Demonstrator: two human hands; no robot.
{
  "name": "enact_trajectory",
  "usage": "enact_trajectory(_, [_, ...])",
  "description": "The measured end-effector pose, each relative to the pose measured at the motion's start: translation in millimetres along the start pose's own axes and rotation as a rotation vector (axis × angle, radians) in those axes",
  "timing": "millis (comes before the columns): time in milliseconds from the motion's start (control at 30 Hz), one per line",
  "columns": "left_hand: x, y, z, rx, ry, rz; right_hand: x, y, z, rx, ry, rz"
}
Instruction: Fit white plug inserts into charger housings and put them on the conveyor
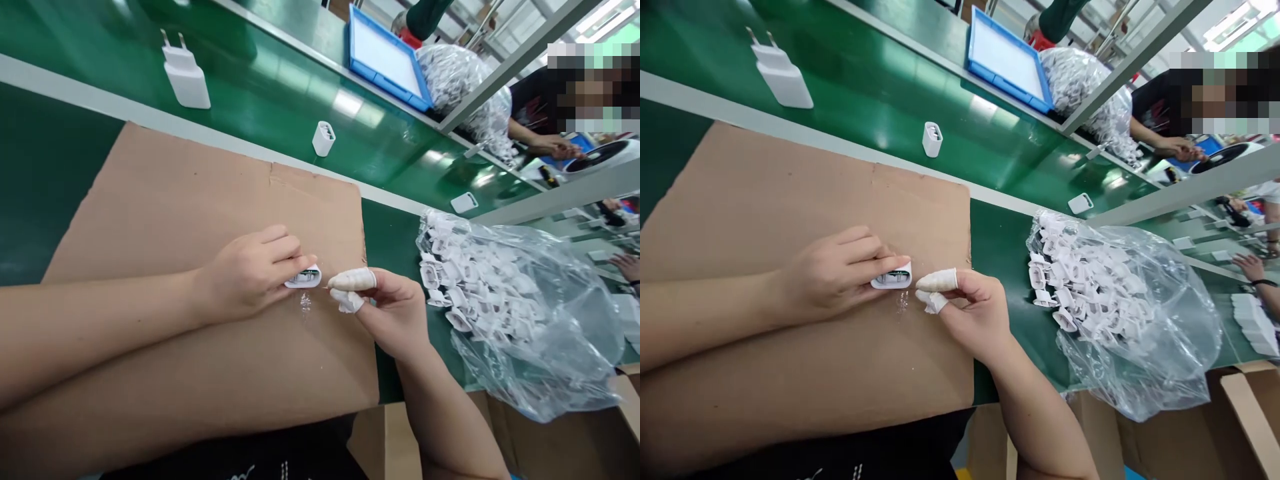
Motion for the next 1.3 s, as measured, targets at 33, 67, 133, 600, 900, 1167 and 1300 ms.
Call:
enact_trajectory(33, [0.0,0.2,0.0,0.005,0.003,-0.011,-0.3,-0.4,0.5,0.003,-0.003,0.017])
enact_trajectory(67, [0.1,0.4,-0.1,0.008,0.004,-0.019,-0.7,-0.8,1.0,0.005,-0.008,0.036])
enact_trajectory(133, [-0.2,0.4,0.1,0.004,0.013,-0.02,-1.0,-1.8,1.5,0.006,-0.029,0.074])
enact_trajectory(600, [3.2,3.8,0.7,0.055,-0.054,-0.018,0.0,-0.2,-0.1,0.004,-0.041,0.118])
enact_trajectory(900, [0.5,1.3,-0.8,0.007,-0.019,-0.02,-4.2,6.3,-0.8,-0.095,0.038,-0.039])
enact_trajectory(1167, [3.3,3.9,-0.8,0.039,-0.05,0.002,-7.2,-1.9,-0.2,-0.121,0.063,-0.046])
enact_trajectory(1300, [2.0,2.0,-0.6,0.013,-0.025,0.0,-9.4,-0.8,-1.9,-0.124,0.077,-0.048])
Point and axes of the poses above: each hand's wrist, its own z-axis away from the middle knuckle, its own y-axis out of the palm, x = y × z, the point moved 6 cm from there along -z, towards the middle knuckle, and after that the axes turned 14 degrees about -y, right-handed, at the moved point
